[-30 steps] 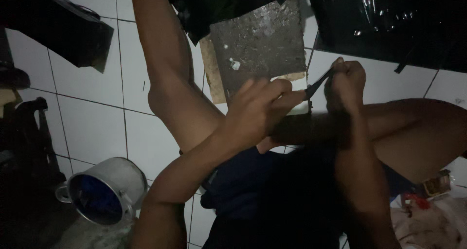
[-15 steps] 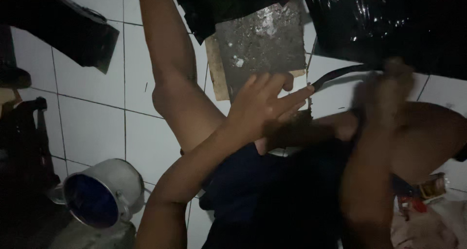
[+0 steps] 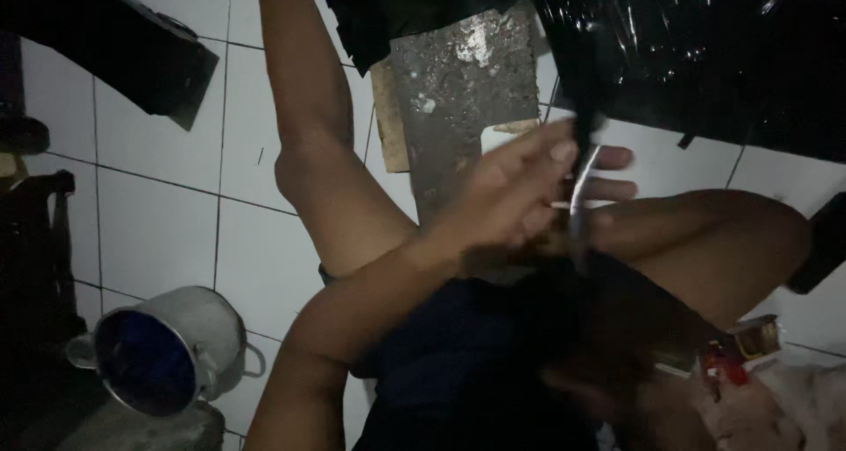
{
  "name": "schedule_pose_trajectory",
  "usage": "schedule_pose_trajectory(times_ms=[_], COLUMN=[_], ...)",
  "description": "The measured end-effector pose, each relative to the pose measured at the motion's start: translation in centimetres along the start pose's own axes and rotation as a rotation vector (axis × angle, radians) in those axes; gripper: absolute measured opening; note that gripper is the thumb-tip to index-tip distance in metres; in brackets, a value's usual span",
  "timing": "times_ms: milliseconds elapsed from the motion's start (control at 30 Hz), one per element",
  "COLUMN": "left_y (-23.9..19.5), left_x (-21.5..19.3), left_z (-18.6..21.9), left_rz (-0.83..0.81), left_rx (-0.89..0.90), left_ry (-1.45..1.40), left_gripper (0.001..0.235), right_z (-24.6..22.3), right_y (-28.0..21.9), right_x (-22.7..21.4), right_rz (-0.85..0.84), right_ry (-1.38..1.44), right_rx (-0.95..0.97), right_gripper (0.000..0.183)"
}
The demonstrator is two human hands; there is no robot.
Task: The person sits on the floor and uses a knife to cut a black sheet of material into strips on a wooden board. The person repeatedly cuts the material and places the cut strips aside.
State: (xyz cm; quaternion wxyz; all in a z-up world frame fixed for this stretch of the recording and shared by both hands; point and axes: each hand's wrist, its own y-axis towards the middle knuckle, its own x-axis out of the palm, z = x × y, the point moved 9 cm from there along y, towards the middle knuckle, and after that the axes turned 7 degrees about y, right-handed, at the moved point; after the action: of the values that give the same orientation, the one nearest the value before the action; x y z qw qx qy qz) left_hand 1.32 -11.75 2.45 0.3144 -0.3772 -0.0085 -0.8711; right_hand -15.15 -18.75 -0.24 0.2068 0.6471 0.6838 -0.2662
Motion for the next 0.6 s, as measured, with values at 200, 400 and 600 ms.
schedule_pose_trajectory(times_ms=[200, 400, 600], left_y=[-4.5, -6.3, -5.4], left_x=[-2.8, -4.4, -6.3], left_z=[7.4, 6.6, 4.8], left_rz=[0.134, 0.037, 0.083], left_rx=[0.306, 0.452, 0.434], left_ry=[1.411, 2.118, 1.972], left_gripper=[0.045, 0.052, 0.048], right_z=[-2.3, -2.6, -4.2], right_y=[6.3, 11.7, 14.6], right_x=[3.8, -3.8, -3.7], right_rz=[-0.305, 0.273, 0.135], right_ry=[-0.319, 0.056, -0.12], right_rx=[-0.057, -0.038, -0.039], right_gripper=[0.041, 0.029, 0.023])
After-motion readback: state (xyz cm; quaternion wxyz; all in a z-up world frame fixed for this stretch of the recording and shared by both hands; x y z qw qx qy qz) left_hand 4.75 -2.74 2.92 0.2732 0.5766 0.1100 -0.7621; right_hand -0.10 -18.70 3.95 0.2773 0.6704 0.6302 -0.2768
